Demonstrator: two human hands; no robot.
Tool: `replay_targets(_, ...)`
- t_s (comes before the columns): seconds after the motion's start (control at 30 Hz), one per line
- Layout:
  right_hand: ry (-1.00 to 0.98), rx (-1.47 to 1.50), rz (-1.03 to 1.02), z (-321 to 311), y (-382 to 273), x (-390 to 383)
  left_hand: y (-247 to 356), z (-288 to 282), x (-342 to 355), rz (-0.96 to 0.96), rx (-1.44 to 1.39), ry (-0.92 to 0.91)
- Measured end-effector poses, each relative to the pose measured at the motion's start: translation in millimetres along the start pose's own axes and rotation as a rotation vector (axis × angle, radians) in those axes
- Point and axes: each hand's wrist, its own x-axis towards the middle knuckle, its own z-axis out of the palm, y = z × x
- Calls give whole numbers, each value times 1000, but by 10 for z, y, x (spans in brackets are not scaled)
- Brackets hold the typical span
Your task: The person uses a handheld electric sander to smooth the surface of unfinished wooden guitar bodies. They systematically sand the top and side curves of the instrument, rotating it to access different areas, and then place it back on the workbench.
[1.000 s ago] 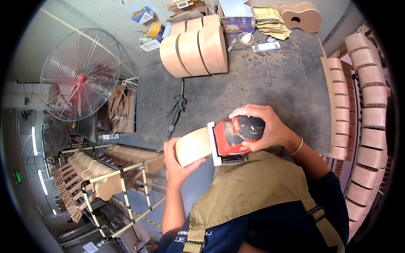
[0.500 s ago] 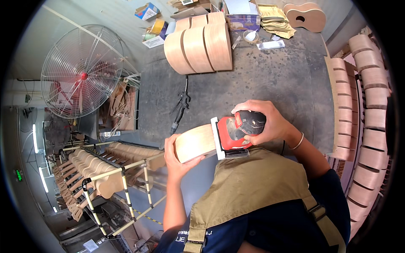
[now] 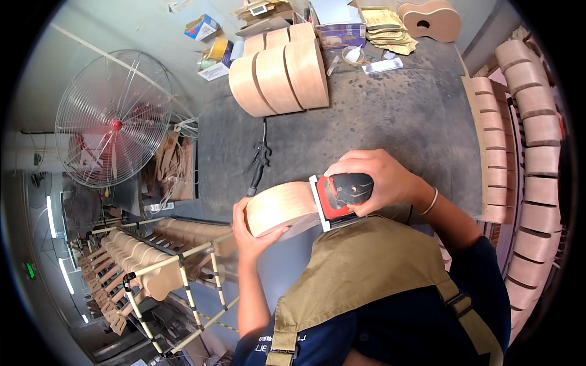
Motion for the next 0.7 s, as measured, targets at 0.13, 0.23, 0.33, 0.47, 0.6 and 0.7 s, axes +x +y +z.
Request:
replay_targets(0.13,-98,-104,8,-58,-121,24,-9,8,54,-8,-20,20)
replay_targets(0.23,-152,-164,6,-90,-164,25,-31,0,73,-13,-27,3)
replay_targets(0.33,-118,-146,-3,-101,-164,29,-13,1,80,-39,-37,7)
replay_targets(0.47,59,-130,-10,59,-116,-37,-36,21,134,-93,-53,45)
replay_targets(0.6,223,-96,8,238,-121,-66,-32,34,128,-190,-64,67)
replay_targets(0.7,281,-120,-71,285,-178,10,27,43,147,-206,-26,83)
